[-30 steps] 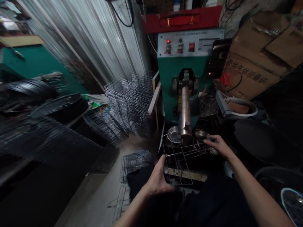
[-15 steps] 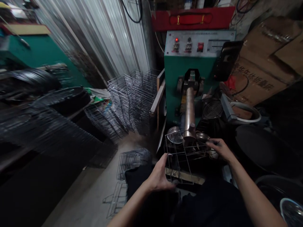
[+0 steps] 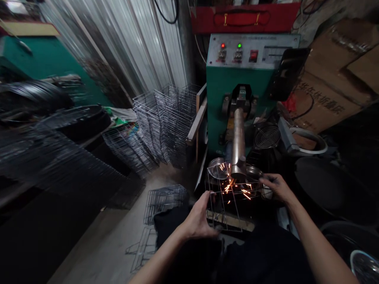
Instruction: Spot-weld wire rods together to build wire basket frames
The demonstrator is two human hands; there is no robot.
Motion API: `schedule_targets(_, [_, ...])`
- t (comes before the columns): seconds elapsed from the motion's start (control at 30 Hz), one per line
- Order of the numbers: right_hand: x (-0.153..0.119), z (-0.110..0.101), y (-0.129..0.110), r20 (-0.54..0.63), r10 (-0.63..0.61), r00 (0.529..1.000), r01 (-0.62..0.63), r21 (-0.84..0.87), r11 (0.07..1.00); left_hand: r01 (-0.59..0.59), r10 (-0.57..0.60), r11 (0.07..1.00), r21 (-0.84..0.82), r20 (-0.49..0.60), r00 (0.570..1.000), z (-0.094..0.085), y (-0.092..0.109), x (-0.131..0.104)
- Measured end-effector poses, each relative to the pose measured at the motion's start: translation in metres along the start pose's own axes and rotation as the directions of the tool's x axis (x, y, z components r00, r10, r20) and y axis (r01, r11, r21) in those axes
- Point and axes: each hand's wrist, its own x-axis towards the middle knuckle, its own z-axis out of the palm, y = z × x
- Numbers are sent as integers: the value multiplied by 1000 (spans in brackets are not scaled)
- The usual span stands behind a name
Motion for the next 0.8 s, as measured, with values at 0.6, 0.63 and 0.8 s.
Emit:
schedule_targets(0.6, [-51, 28, -21, 57, -507, 860, 464, -500, 731, -64, 64, 998, -10, -7, 998, 2, 1, 3])
schedule_targets(0.63, [-51, 30, -20, 47, -509, 860, 448, -547, 707, -66, 65, 998, -13, -7, 998, 2, 2, 3])
schedule_targets(0.8, [-50, 30, -12, -54, -469, 882, 369, -542, 755, -58, 58, 998, -10, -31, 998, 2, -4, 4])
